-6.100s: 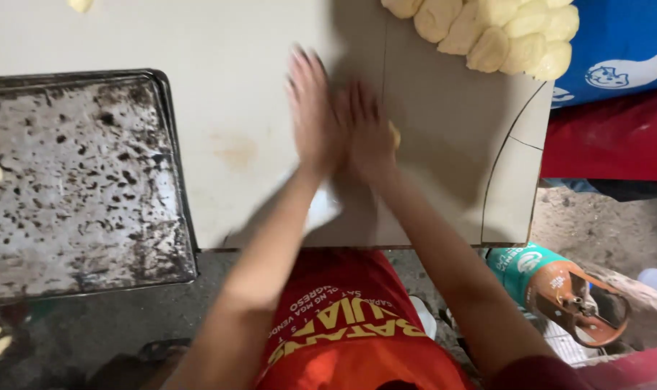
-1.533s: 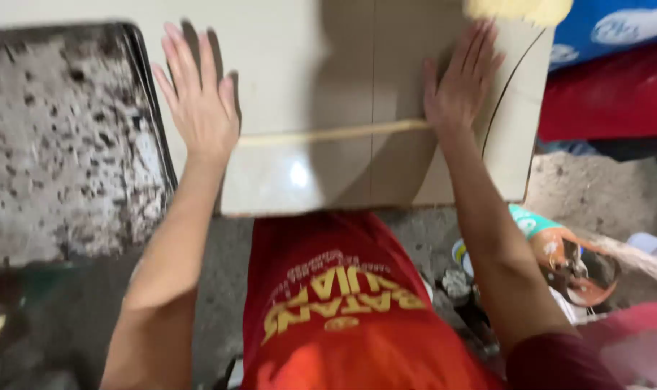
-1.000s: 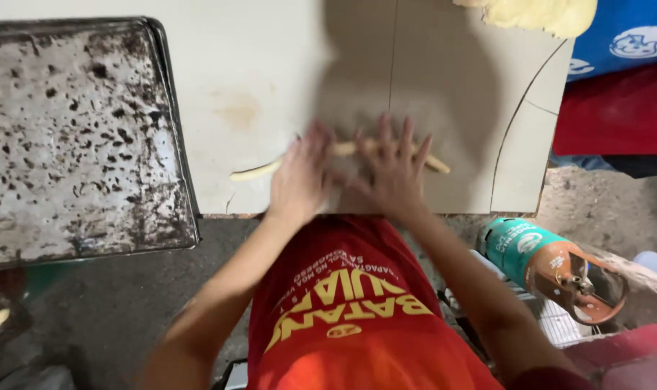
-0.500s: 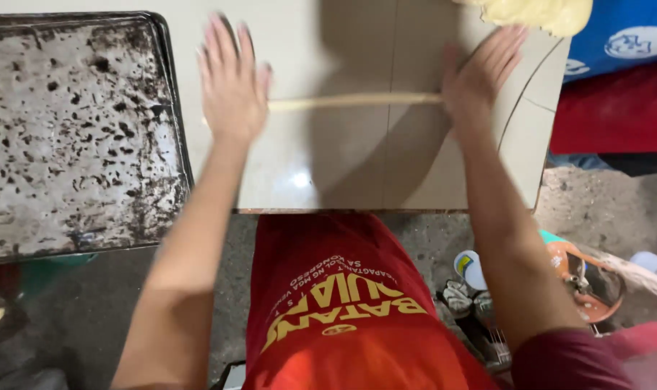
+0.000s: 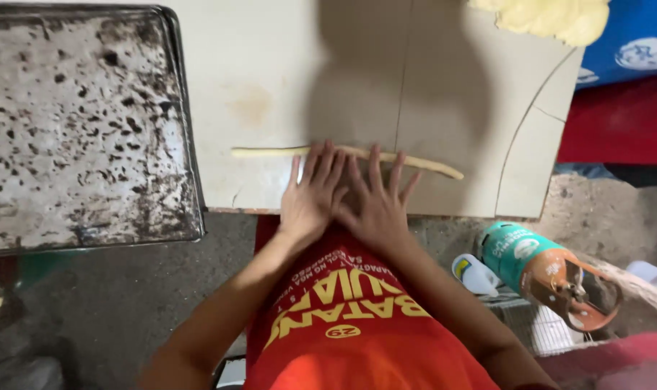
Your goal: Shaping small portions of dough into twists and arranging them on a baking tray
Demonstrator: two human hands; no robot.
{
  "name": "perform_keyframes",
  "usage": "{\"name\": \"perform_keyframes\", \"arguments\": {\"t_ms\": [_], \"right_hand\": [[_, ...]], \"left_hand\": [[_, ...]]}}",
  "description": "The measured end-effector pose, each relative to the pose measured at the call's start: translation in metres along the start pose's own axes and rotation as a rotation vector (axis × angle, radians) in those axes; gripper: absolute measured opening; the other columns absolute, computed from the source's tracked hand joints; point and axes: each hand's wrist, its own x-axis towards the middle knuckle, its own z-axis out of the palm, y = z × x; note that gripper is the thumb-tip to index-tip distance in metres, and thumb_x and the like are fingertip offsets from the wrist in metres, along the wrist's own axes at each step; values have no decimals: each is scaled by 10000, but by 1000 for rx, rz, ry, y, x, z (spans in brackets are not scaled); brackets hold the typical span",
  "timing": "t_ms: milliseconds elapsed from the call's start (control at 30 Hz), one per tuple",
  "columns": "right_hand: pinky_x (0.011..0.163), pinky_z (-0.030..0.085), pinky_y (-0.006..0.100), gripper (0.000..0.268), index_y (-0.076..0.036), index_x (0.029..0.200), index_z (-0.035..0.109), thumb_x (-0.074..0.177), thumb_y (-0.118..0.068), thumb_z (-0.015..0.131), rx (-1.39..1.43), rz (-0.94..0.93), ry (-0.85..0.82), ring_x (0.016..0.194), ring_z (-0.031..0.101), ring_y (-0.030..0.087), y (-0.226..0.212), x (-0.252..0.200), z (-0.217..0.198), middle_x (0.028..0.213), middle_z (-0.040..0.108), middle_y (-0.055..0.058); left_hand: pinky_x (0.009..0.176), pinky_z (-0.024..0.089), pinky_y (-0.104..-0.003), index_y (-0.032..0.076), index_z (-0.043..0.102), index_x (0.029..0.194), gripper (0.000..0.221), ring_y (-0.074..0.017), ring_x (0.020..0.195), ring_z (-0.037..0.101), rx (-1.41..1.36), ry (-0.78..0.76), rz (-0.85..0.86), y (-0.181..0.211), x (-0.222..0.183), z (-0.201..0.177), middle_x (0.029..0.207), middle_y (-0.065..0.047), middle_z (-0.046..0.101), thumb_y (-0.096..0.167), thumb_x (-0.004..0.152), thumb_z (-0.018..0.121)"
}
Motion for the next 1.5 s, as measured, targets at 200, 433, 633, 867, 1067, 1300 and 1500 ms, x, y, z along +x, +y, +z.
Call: {"name": "perform_keyframes", "arguments": {"t_ms": [200, 433, 633, 867, 1067, 1300, 1500], "right_hand": [[990, 95, 841, 791, -327, 1583, 325, 944, -794, 310, -312, 33, 220, 1437, 147, 527, 41, 106, -25, 1620, 165, 138], [1209, 125, 582, 985, 52, 1552, 152, 951, -707, 331, -290, 116, 159, 1492, 107, 445, 53, 50, -15, 1606, 133, 278], [1283, 29, 427, 868, 115, 1517, -28, 1142, -537, 403, -223, 523, 160, 1536, 0, 375, 124, 126, -42, 1622, -12, 282], [1232, 75, 524, 838, 140, 1503, 146, 997, -497, 348, -136, 277, 290, 1485, 95, 473, 91, 9, -4, 1566, 128, 364], [1205, 132, 539, 738, 107, 1534, 188, 1109, -456, 403, -320, 339, 282, 1476, 137, 413, 192, 118, -54, 1585, 147, 286], [1200, 29, 536, 717, -83, 1597, 180, 1021, -463, 376, -105, 173, 135, 1496, 49, 414, 147, -52, -17, 1643, 67, 198], [1236, 70, 391, 565, -57, 1583, 267, 1092, -188, 513, 206, -151, 563, 1510, 130, 257, 125, 53, -33, 1640, 165, 125]], "left_hand": [[1198, 277, -490, 41, 275, 1563, 695, -333, 1467, 220, 385, -26, -176, -47, 104, -26, 1584, -199, 230, 323, 994, 557], [1221, -58, -438, 96, 41, 1576, 690, -260, 1489, -84, -153, -318, -482, -31, 48, -65, 1627, -125, -53, 368, 1053, 401], [1249, 28, -430, 28, 48, 1574, 770, -246, 1517, -8, 146, -277, -333, -83, 117, -70, 1635, -125, -7, 567, 1024, 42], [1213, 114, -525, 17, 197, 1553, 628, -393, 1490, 115, 44, -57, -268, -64, 39, -65, 1612, -217, 122, 356, 1060, 387], [1244, 119, -523, 88, 159, 1594, 588, -402, 1481, 47, 222, 7, -325, -119, 120, -57, 1613, -184, 54, 440, 1125, 192], [1123, 38, -690, 191, 255, 1599, 557, -570, 1408, -5, 175, 72, -425, -90, 5, -64, 1601, -266, 69, 399, 1085, 318], [1187, 158, -606, 97, 438, 1495, 679, -495, 1452, 154, 103, 312, -196, -20, 116, -8, 1555, -301, 215, 346, 932, 726]]}}
